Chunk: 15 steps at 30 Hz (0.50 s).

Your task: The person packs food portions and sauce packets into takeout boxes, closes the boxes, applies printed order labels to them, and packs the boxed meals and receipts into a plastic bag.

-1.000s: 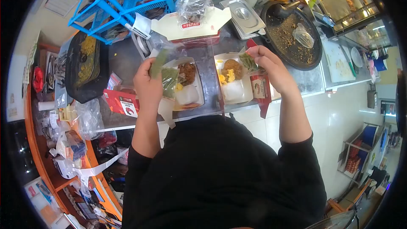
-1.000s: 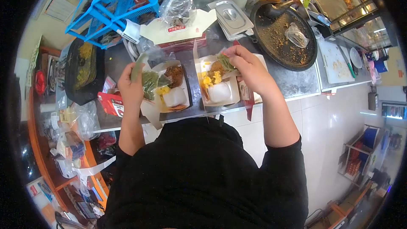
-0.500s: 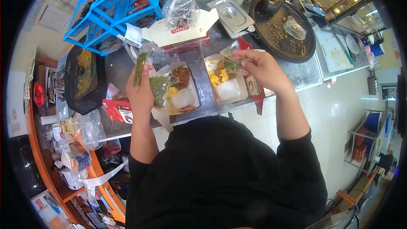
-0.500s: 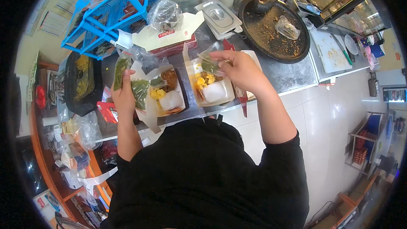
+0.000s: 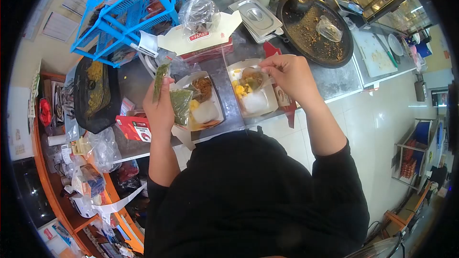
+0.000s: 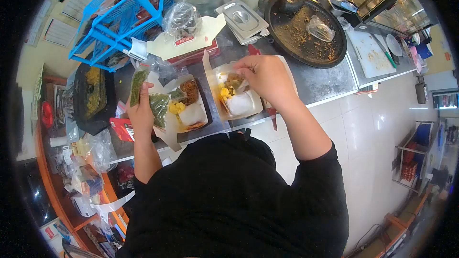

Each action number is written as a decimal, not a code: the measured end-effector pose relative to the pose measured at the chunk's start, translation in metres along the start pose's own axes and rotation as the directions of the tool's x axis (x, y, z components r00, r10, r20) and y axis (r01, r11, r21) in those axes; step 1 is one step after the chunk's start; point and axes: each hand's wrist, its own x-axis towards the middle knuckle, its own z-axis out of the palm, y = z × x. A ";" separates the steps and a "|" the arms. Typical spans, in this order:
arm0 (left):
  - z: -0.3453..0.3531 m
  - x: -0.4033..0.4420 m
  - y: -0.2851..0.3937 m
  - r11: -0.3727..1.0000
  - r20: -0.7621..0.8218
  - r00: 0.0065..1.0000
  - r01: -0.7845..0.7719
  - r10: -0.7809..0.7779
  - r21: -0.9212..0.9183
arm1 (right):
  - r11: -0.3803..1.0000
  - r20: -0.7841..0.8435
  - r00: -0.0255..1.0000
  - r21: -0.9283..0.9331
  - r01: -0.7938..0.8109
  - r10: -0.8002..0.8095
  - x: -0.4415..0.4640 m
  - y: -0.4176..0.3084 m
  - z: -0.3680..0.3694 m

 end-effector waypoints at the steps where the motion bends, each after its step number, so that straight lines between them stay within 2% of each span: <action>1: 0.000 0.000 -0.001 1.000 0.002 1.000 0.002 -0.002 0.005 | 0.996 0.001 1.000 0.086 -0.022 0.022 0.001 0.002 0.000; 3: 0.000 -0.001 -0.001 1.000 -0.001 1.000 -0.009 0.009 0.002 | 0.965 0.008 0.998 0.254 -0.064 0.064 0.003 0.006 -0.003; 9: -0.004 -0.002 -0.010 0.999 0.000 0.999 -0.043 0.043 -0.003 | 0.943 -0.173 0.979 0.330 -0.046 0.108 -0.016 0.008 -0.066; 13: -0.003 -0.004 -0.007 1.000 -0.013 1.000 0.016 -0.016 -0.021 | 0.946 -0.118 0.965 0.257 -0.199 0.235 -0.016 0.026 -0.077; 14: -0.003 -0.003 -0.008 1.000 -0.016 1.000 0.008 -0.009 -0.024 | 0.965 -0.098 0.968 0.151 -0.214 0.230 -0.014 0.030 -0.074; 15: -0.004 -0.003 -0.010 1.000 -0.019 1.000 0.000 -0.001 -0.026 | 0.977 -0.149 0.967 0.075 -0.199 0.209 -0.015 0.039 -0.070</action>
